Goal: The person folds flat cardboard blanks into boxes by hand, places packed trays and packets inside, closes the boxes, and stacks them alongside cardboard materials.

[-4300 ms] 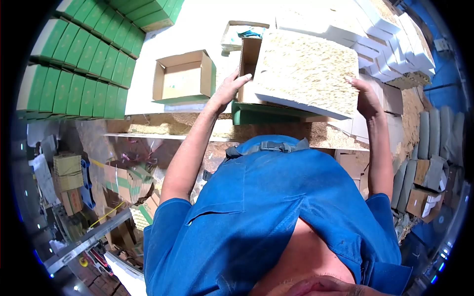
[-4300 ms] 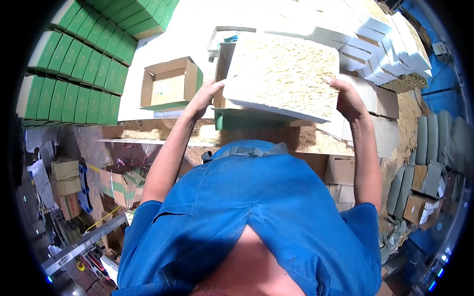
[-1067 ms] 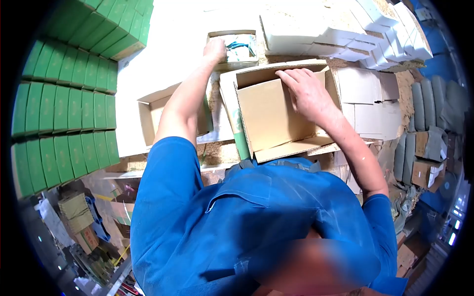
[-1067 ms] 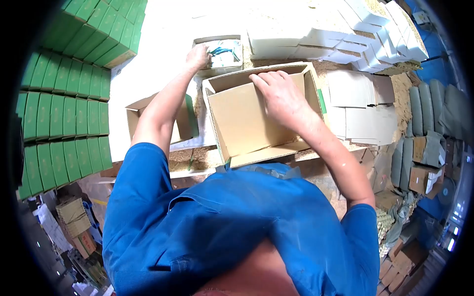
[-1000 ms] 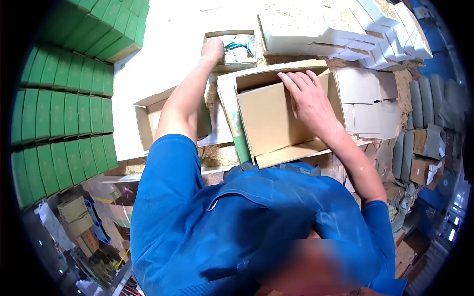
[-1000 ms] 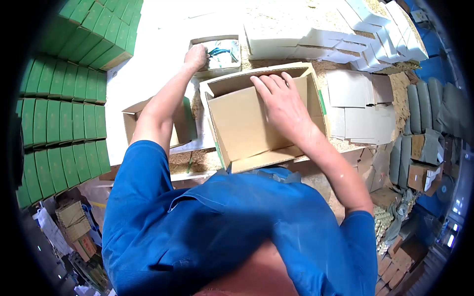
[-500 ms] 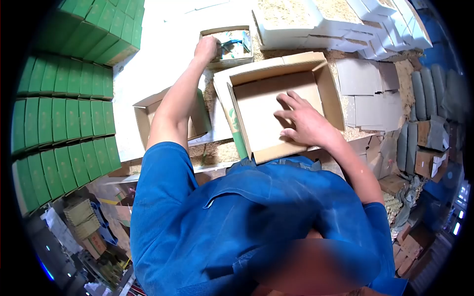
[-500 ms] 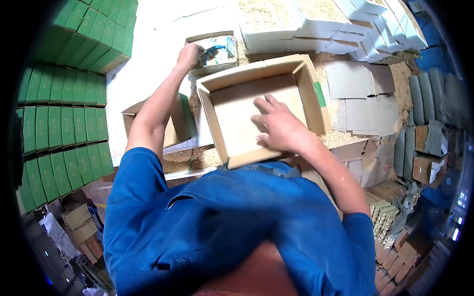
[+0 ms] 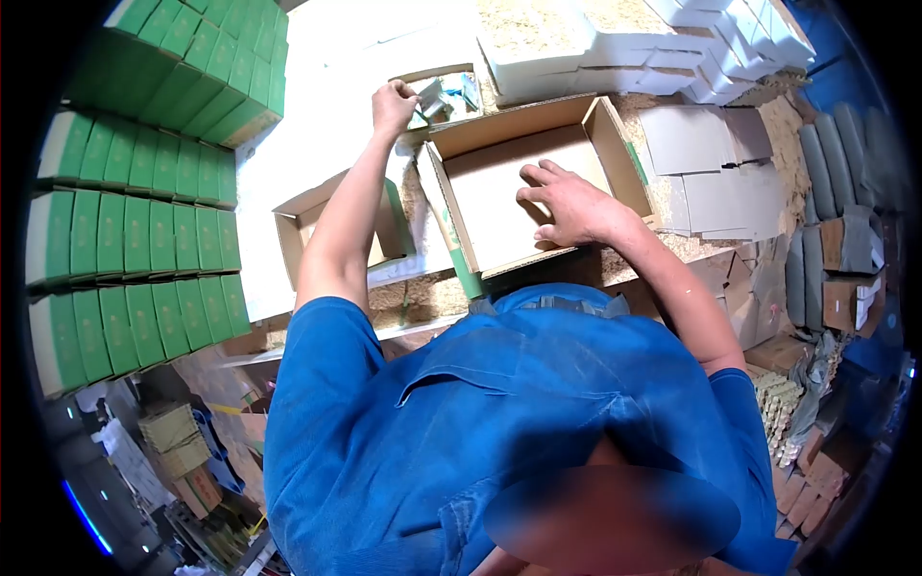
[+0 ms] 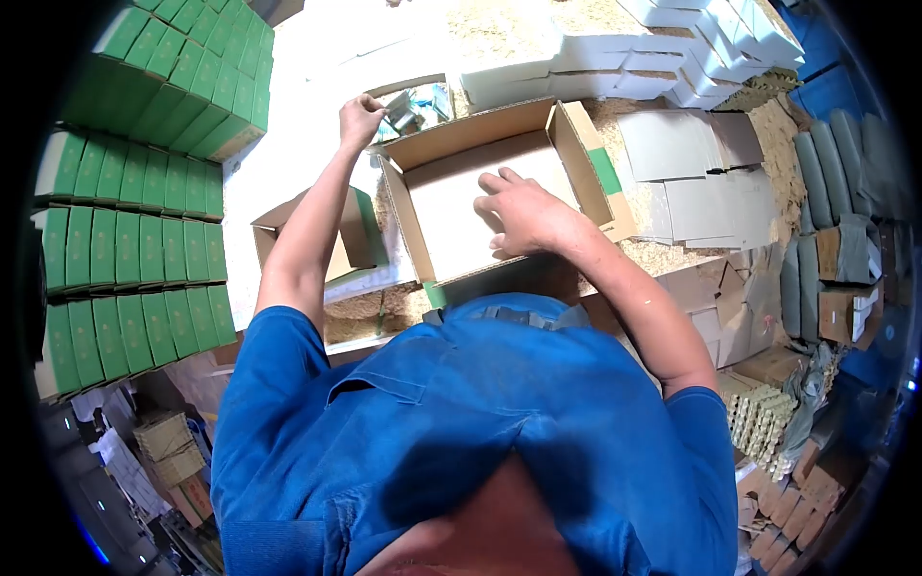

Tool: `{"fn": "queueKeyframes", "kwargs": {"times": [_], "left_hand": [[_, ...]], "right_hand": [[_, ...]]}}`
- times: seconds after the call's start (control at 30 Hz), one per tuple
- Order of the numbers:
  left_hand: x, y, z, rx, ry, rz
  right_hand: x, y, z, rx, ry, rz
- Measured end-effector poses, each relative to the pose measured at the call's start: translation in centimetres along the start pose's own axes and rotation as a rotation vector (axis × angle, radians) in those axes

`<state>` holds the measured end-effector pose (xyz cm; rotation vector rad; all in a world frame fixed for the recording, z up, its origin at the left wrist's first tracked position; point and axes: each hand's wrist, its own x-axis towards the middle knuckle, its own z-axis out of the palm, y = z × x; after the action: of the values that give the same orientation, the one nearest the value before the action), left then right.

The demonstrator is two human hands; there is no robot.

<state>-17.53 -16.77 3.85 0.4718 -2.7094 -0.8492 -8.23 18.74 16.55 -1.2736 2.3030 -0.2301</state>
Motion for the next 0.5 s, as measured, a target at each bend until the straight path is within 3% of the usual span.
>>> {"fn": "queueKeyframes", "kwargs": {"times": [0.07, 0.2, 0.33, 0.5], "left_hand": [[-0.3, 0.2, -0.8, -0.293, 0.086, -0.030], [-0.4, -0.6, -1.7, -0.360, 0.107, 0.010], [-2.4, 2.2, -4.8, -0.517, -0.005, -0.113], [-5.1, 4.3, -7.4, -0.669, 0.049, -0.118]], "right_hand": [[-0.2, 0.1, 0.7, -0.017, 0.019, -0.005], [-0.7, -0.5, 1.8, -0.054, 0.082, 0.015], [-0.8, 0.0, 1.9, -0.057, 0.104, 0.005], [-1.2, 0.8, 3.6, -0.025, 0.200, -0.019]]}}
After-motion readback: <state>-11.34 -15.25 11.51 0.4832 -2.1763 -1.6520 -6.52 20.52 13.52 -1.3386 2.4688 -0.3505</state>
